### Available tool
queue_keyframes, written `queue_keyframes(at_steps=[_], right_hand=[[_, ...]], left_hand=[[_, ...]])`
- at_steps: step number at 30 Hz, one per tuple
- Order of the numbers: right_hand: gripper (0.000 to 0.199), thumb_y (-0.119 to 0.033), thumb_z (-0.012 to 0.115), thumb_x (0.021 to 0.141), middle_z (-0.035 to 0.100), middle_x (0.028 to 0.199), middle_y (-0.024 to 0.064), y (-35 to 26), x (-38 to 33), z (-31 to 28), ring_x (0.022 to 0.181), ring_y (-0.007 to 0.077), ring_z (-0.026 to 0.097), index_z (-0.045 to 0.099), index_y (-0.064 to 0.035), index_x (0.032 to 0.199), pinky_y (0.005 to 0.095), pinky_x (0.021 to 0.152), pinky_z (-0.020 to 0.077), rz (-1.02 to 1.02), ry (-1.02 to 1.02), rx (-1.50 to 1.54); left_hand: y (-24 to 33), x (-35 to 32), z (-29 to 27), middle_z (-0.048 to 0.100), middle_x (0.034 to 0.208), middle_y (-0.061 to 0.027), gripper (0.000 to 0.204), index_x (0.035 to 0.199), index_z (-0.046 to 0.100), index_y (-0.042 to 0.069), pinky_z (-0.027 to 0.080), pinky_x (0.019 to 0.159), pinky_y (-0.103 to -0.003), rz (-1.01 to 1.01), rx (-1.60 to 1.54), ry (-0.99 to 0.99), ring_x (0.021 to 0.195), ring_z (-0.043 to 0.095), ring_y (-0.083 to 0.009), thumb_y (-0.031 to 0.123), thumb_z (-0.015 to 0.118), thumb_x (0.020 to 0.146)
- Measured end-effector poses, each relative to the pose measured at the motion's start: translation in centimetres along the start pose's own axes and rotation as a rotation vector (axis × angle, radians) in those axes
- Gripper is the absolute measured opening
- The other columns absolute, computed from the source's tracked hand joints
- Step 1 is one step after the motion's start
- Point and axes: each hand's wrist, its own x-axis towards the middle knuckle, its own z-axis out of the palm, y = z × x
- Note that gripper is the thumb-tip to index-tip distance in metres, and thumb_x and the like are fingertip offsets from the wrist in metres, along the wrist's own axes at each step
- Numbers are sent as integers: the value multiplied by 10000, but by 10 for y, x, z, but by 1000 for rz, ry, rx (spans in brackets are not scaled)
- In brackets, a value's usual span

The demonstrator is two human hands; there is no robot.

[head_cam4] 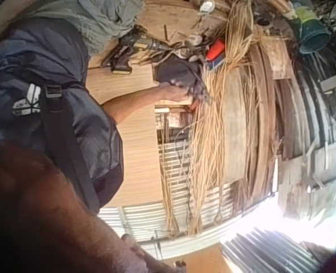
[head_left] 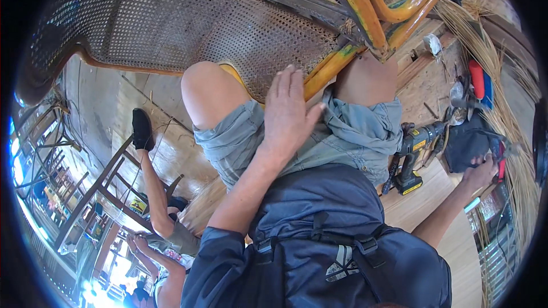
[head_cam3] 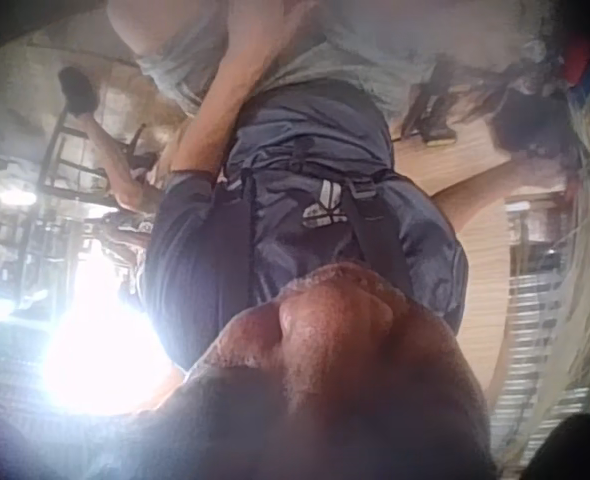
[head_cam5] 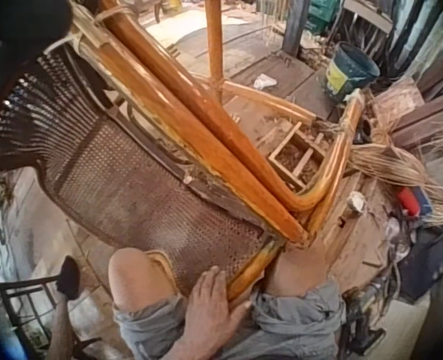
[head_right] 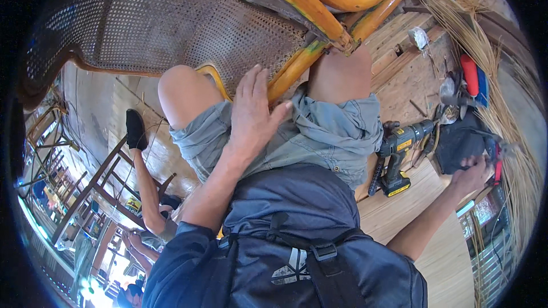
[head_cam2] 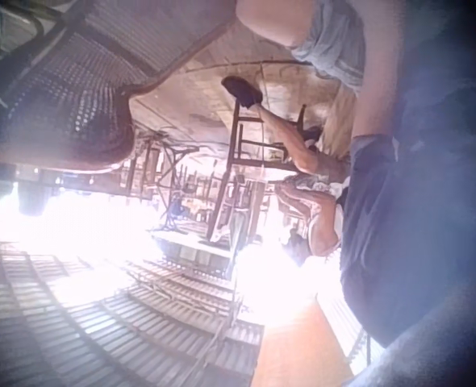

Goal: The person sits on the floor and repairs a rattan chair using a cordless drill and pliers. They drill into the chair's frame and use pliers to cut and adjust the woven material on the seat.

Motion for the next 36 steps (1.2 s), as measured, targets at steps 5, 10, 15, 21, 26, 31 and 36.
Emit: queue_keyframes(at_steps=[5, 10, 15, 21, 26, 31, 36], right_hand=[[74, -64, 545, 872, 479, 655, -4, 2, -57, 19, 494, 87, 442, 505, -98, 922, 234, 396, 336, 249, -208, 104], [66, -99, 514, 910, 402, 582, -20, -60, -162, 60, 409, 80, 389, 513, -74, 971, 253, 342, 340, 549, -544, 170], [368, -101, 547, 883, 467, 631, 0, -85, -226, 86, 501, 99, 489, 492, -6, 1234, 270, 454, 447, 830, -1023, 95], [584, -90, 594, 822, 564, 1207, 120, -92, -236, 117, 1064, 194, 583, 386, 38, 1352, 347, 942, 475, 992, -1332, 177], [469, -118, 570, 858, 553, 1186, 107, -75, -233, 140, 1053, 190, 576, 429, -4, 1290, 366, 938, 465, 1237, -1474, 253], [309, -205, 561, 900, 591, 1078, 85, -92, -250, 168, 967, 187, 597, 499, -38, 1152, 362, 885, 487, 1190, -1420, 165], [355, -308, 520, 926, 584, 1036, 110, -77, -262, 187, 742, 166, 599, 488, -30, 1144, 238, 532, 465, 1280, -1294, 174]], left_hand=[[26, 3, 7, 516, 1234, -204, 504, 1255, 494, 4, 379, 1010, -445, 127, -194, -12, 1160, 487, -364, 185, 661, 816], [48, -5, -2, 602, 1073, -201, 431, 1201, 531, 3, 470, 877, -412, 207, -549, -219, 993, 591, -359, 303, 595, 897], [64, -15, -14, 590, 1012, -235, 396, 1124, 537, -5, 473, 809, -438, 123, -613, -392, 949, 593, -381, 339, 528, 928], [46, -29, -23, 604, 790, -216, 281, 913, 525, -1, 485, 663, -478, 102, -408, -342, 771, 613, -398, 280, 517, 919], [36, -33, -19, 606, 685, -195, 281, 841, 541, 15, 492, 591, -473, 64, -351, -275, 662, 620, -386, 283, 514, 920], [28, -24, -18, 613, 672, -177, 302, 783, 554, 34, 493, 568, -466, -20, -332, -243, 635, 621, -373, 300, 518, 921], [15, -20, -18, 616, 664, -156, 305, 717, 548, 44, 492, 543, -447, -24, -345, -147, 605, 623, -346, 288, 556, 899]])
